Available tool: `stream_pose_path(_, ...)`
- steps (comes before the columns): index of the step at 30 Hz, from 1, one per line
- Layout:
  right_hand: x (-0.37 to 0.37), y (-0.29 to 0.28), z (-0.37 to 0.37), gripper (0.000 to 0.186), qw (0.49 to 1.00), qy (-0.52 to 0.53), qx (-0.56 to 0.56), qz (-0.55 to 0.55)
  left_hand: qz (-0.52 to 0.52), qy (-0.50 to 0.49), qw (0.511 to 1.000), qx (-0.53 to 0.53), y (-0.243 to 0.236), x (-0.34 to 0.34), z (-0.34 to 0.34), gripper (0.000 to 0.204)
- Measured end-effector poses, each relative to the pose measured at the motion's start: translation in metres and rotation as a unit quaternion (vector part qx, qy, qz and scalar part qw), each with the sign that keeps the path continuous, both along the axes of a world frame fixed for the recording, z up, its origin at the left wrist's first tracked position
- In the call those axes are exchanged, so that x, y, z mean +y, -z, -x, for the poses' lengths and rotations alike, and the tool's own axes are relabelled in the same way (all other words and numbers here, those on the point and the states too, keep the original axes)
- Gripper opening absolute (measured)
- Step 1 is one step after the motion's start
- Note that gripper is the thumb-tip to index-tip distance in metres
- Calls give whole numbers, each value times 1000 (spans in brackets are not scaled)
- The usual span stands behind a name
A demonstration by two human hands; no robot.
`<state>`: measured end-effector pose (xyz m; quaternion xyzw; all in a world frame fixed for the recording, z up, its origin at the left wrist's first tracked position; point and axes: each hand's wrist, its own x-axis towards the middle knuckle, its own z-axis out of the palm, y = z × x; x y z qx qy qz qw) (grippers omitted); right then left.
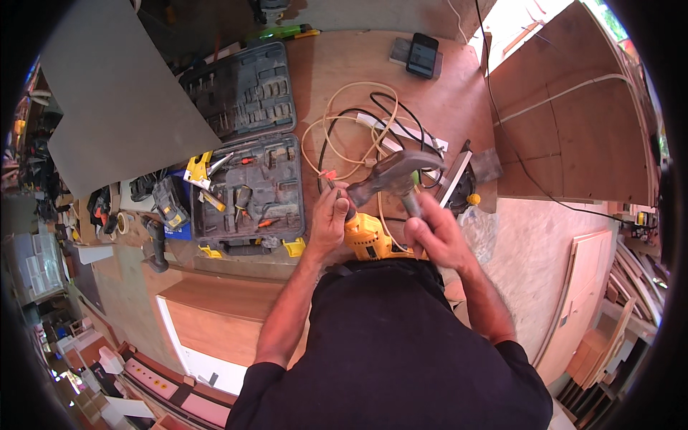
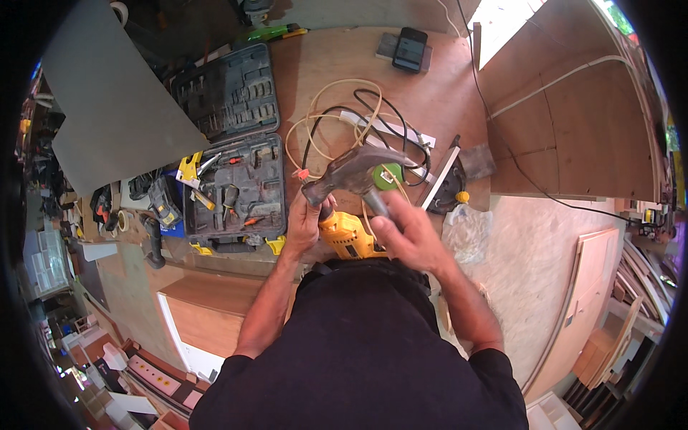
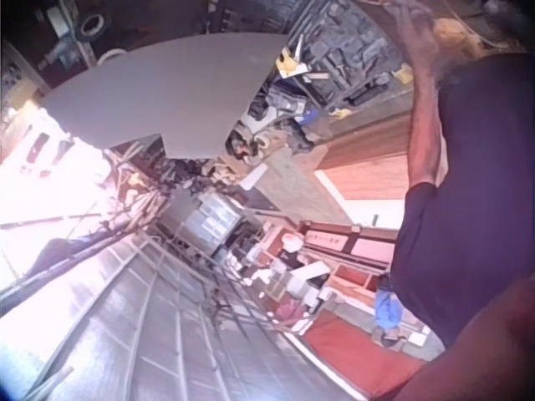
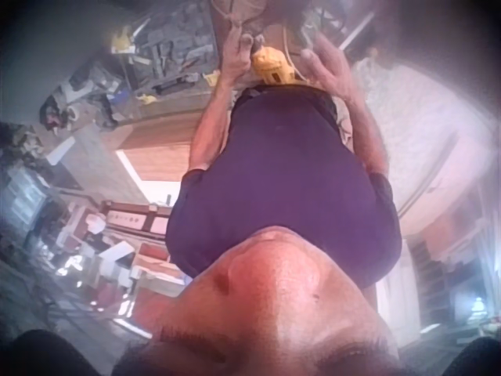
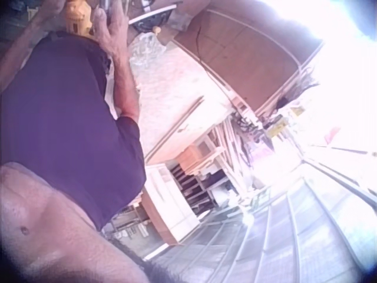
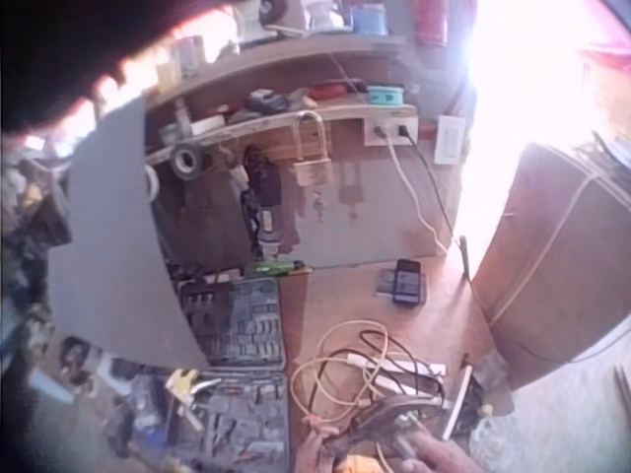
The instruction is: The person retrieves a hammer from a drawer and uses it to tap the chuck of a yellow power drill, likely to loosen or adjust a component. The person then handles the drill and its cord while standing at a workbench.
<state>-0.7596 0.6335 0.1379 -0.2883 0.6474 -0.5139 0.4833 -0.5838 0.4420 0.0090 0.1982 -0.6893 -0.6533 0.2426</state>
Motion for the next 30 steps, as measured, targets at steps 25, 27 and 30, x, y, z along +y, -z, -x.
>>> stream_pose_path(25,3,-65,1,61,933,-85,349,-7,101,23,994,33,3,9,-9,29)
stream_pose_path(27,4,-60,7,60,921,-155,353,-58,93,4,995,30,0,9,-8,30)
stream_pose_path(30,8,-55,2,58,954,-61,293,30,80,19,996,34,-7,6,-7,30)
